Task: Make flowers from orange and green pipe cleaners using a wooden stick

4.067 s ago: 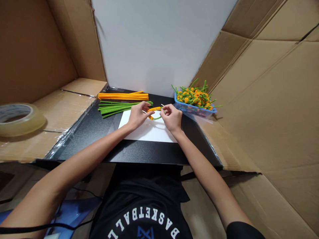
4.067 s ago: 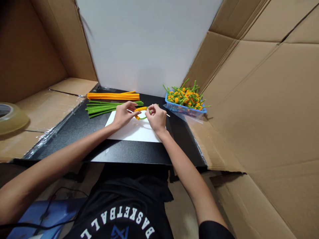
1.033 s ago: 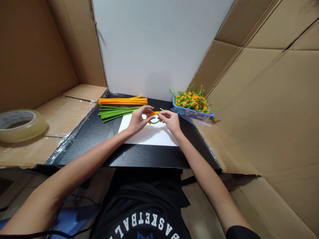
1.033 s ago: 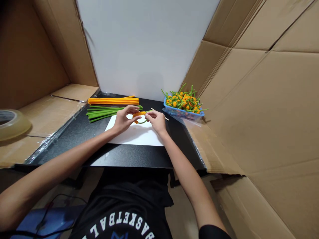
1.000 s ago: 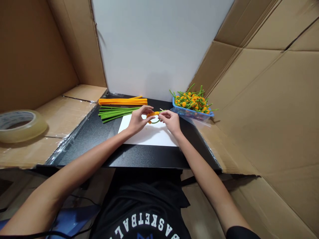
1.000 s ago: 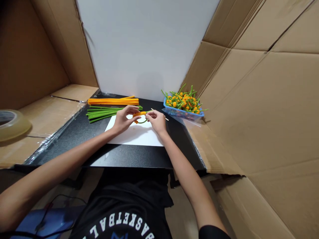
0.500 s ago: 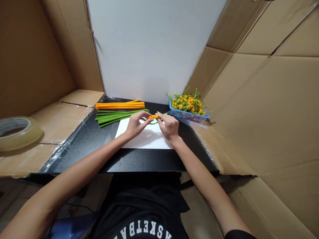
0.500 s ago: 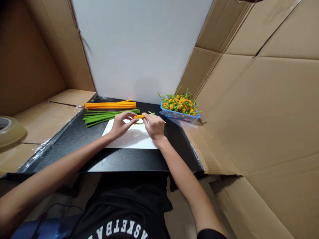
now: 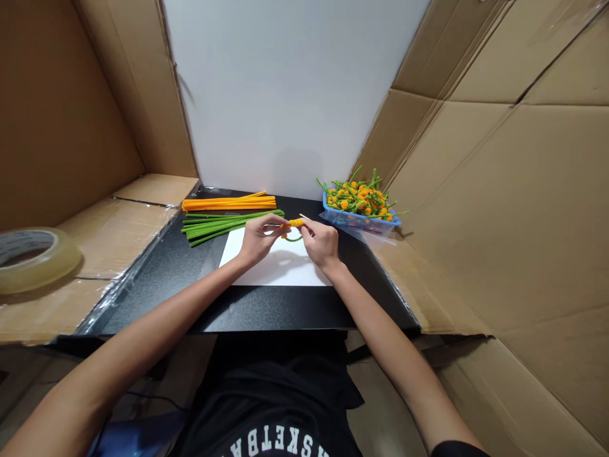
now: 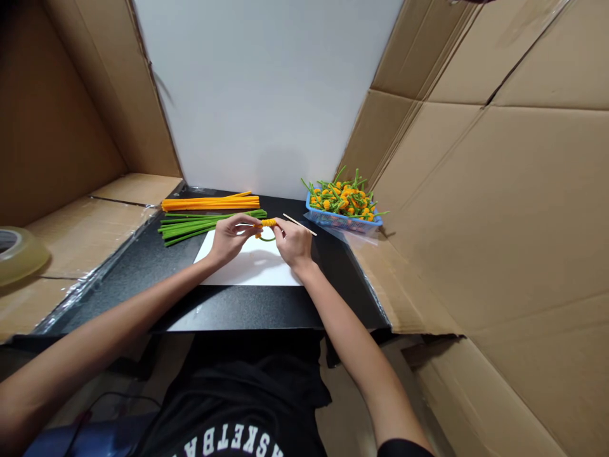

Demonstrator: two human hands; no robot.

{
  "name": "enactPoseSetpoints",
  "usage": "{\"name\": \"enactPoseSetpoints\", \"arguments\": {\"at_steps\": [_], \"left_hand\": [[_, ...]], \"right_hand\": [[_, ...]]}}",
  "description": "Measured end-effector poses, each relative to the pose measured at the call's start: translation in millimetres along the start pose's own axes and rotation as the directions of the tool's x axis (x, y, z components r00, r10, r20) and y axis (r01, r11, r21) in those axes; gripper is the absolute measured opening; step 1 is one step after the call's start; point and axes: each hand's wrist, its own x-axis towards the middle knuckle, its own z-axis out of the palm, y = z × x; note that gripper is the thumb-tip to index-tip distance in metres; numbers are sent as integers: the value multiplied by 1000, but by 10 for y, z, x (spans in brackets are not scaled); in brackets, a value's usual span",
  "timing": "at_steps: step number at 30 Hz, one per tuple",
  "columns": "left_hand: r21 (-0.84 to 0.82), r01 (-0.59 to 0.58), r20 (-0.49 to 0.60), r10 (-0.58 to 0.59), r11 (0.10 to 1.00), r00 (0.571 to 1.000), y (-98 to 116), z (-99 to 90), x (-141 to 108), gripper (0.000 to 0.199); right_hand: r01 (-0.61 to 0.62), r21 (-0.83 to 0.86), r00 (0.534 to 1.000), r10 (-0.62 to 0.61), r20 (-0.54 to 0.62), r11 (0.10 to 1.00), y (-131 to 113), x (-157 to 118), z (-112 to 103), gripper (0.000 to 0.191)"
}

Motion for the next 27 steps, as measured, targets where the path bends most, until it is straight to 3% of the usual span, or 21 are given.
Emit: {"name": "enactPoseSetpoints", "arguments": {"at_steps": [5, 10, 13, 17, 21, 24, 27], "left_hand": [[178, -140, 14, 140, 974, 990, 31, -24, -4, 25], [371, -346, 63, 349, 862, 935, 4, -80, 2, 11], [401, -385, 71, 391, 831, 918, 0, -104, 9, 11], [376, -313, 55, 317, 872, 947, 8, -95, 4, 23], [277, -130, -28, 143, 952, 989, 21, -61, -5, 35], [276, 1, -49, 13, 961, 999, 29, -53, -2, 32], [382, 48, -78, -19, 923, 997, 15, -63, 9, 24]], "right_hand": [[-21, 15, 1000, 21, 8, 1000, -29, -12, -4, 28], [-28, 4, 999, 28, 33, 1000, -90, -33, -5, 28], [-26, -10, 999, 26, 43, 1000, -118, -42, -5, 27], [-18, -45, 999, 20, 37, 999, -129, -45, -10, 25], [-8, -81, 1000, 9, 18, 997, -119, -38, -15, 24], [19, -126, 1000, -17, 18, 992, -103, -37, -10, 24], [64, -188, 998, -59, 32, 980, -88, -40, 2, 23]]}}
